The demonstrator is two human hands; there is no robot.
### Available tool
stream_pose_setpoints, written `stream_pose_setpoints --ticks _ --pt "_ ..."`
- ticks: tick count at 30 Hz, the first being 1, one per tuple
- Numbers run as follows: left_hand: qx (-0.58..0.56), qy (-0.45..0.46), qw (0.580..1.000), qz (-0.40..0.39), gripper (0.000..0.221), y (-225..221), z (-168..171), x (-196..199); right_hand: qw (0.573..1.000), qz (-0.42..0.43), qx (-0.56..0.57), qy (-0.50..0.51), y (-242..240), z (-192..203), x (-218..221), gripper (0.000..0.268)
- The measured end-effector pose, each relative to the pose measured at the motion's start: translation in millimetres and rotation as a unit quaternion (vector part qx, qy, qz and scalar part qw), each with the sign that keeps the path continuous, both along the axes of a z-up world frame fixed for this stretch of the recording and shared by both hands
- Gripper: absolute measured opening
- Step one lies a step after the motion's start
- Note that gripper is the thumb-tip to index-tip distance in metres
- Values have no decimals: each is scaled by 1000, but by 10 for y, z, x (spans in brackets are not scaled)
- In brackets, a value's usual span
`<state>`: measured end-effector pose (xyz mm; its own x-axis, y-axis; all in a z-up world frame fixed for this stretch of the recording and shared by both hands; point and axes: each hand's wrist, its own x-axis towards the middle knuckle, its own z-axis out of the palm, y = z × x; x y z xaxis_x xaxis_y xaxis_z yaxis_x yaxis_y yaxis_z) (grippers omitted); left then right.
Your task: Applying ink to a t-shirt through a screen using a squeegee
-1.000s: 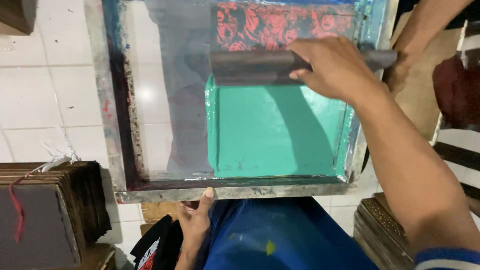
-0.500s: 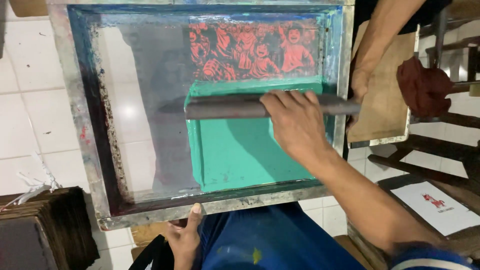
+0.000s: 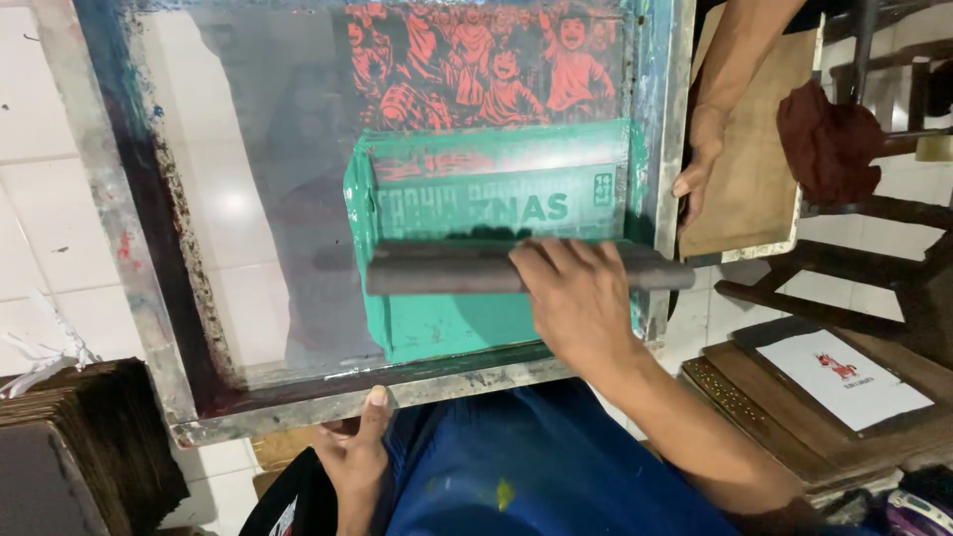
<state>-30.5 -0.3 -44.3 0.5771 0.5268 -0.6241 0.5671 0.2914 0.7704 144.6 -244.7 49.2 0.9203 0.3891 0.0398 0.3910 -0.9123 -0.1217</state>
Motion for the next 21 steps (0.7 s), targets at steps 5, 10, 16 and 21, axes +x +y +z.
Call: stream_pose_setpoints --ticks 5,10,16,21 --pt "-18 -29 999 1 9 7 -59 -36 999 15 24 30 5 103 -502 32" --pt "-25 9 999 38 21 -1 -50 -14 978 9 60 200 -77 134 -2 32" --pt "11 35 999 -12 23 26 170 143 997 71 -25 -23 -229 -150 1069 41" --pt "12 34 999 19 29 -13 99 72 996 66 -57 -18 -155 -84 639 45"
